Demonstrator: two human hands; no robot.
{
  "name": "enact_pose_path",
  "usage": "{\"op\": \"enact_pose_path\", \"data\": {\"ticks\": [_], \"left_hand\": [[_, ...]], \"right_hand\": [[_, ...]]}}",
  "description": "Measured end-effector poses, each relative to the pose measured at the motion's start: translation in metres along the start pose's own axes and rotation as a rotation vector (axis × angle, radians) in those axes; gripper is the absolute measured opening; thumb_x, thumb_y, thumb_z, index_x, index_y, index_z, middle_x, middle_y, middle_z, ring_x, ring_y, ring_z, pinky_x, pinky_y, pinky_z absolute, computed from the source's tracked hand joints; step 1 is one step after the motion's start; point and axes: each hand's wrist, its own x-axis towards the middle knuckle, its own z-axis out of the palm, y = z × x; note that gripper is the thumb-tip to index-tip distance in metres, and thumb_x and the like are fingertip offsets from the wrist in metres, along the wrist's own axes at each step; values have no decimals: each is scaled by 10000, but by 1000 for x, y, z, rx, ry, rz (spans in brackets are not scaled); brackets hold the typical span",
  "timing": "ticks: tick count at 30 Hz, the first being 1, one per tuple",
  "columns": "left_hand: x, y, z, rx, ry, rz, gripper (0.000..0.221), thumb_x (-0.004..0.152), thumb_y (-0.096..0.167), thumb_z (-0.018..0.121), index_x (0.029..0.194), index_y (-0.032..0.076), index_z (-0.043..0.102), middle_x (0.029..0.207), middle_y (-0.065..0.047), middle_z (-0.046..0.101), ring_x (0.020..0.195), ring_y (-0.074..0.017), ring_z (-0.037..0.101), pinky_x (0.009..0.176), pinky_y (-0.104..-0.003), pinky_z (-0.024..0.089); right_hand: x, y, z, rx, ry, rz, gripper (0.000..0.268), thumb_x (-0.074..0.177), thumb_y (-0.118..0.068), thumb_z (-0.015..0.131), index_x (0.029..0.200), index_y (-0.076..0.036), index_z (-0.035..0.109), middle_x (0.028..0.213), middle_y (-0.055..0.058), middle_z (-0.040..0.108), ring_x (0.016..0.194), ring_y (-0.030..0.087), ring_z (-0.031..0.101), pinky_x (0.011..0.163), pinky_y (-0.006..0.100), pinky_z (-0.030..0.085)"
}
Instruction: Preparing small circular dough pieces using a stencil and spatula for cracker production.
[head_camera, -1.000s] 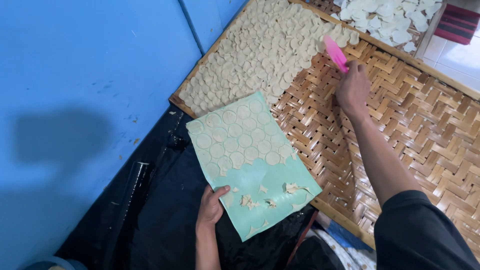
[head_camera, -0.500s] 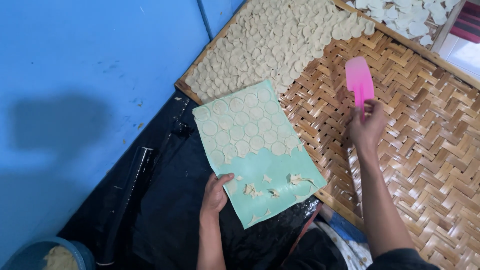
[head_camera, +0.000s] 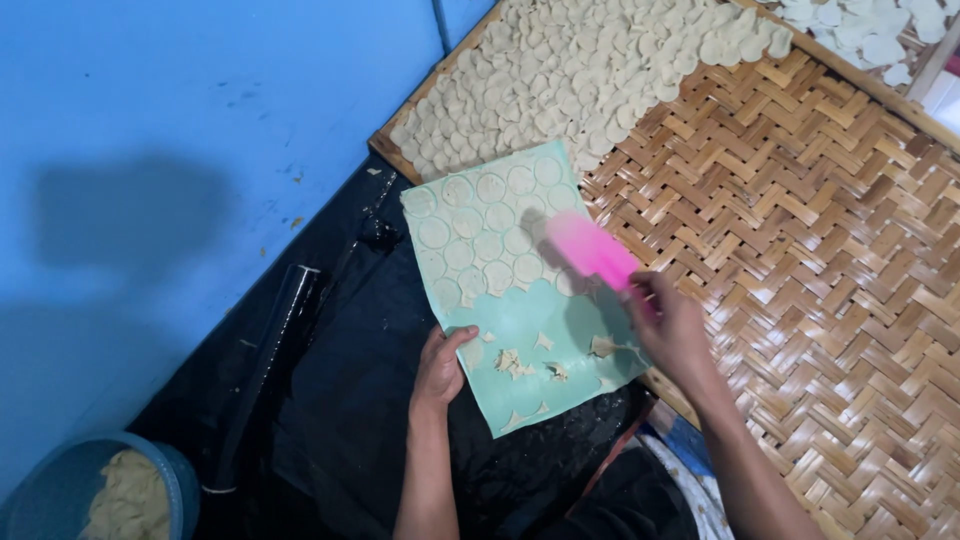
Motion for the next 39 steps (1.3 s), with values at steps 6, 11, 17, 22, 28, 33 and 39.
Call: {"op": "enact_pose_path", "data": {"ticks": [6, 11, 17, 22, 28, 33, 39], "left_hand": [[1, -4, -4, 38, -3, 0, 479, 876, 87, 695, 1308, -87, 581, 1202, -155, 678, 1102, -236, 653, 975, -367, 520], [1, -1, -1, 37, -14, -6, 481, 873, 91, 687, 1308, -82, 579, 1206, -156, 679, 1103, -237, 654, 972, -375, 524], [-2, 4, 3, 64, -3, -14, 500, 872, 108, 687, 1319, -83, 569, 1219, -166, 671, 1120, -242, 648, 976, -382, 526], [-2, 3, 3, 68, -9, -7, 511, 867, 112, 689, 1327, -76, 564, 1228, -165, 667, 1125, -238, 645, 985, -376, 521], [-1, 2, 2, 76, -2, 3, 495, 868, 104, 690, 1314, -80, 580, 1214, -159, 670, 1113, -230, 643, 976, -358, 513], [0, 1, -1, 53, -36, 19, 481, 871, 94, 691, 1306, -87, 592, 1209, -157, 674, 1109, -226, 643, 976, -351, 509], [0, -1, -2, 50, -9, 13, 481, 866, 89, 691, 1305, -77, 589, 1208, -155, 676, 1110, -223, 647, 978, -350, 513]], "right_hand": [[-23, -34, 5, -194, -35, -106, 297, 938, -228, 665, 1140, -10, 681, 938, 211, 760, 760, 348, 756, 707, 444, 588], [-25, -28, 6, -274, -26, -96, 290, 944, -234, 649, 1113, 0, 675, 949, 208, 760, 748, 367, 749, 709, 470, 584], [-25, -30, 3, -332, -58, -68, 287, 953, -249, 639, 1105, -6, 659, 900, 205, 752, 689, 366, 737, 671, 486, 576], [-23, -25, -1, -406, -114, -65, 272, 952, -261, 640, 1083, -22, 649, 835, 203, 745, 675, 375, 725, 654, 498, 570], [-18, -18, 8, -395, -143, -41, 276, 955, -259, 638, 1085, -16, 654, 853, 212, 750, 698, 385, 737, 694, 491, 577], [-16, -10, 15, -266, -88, -114, 290, 917, -236, 669, 1088, -2, 683, 945, 223, 755, 794, 385, 751, 741, 487, 577], [-10, -8, 12, -122, -160, -63, 284, 910, -256, 696, 1079, -28, 691, 933, 165, 773, 779, 295, 756, 724, 434, 586]]}}
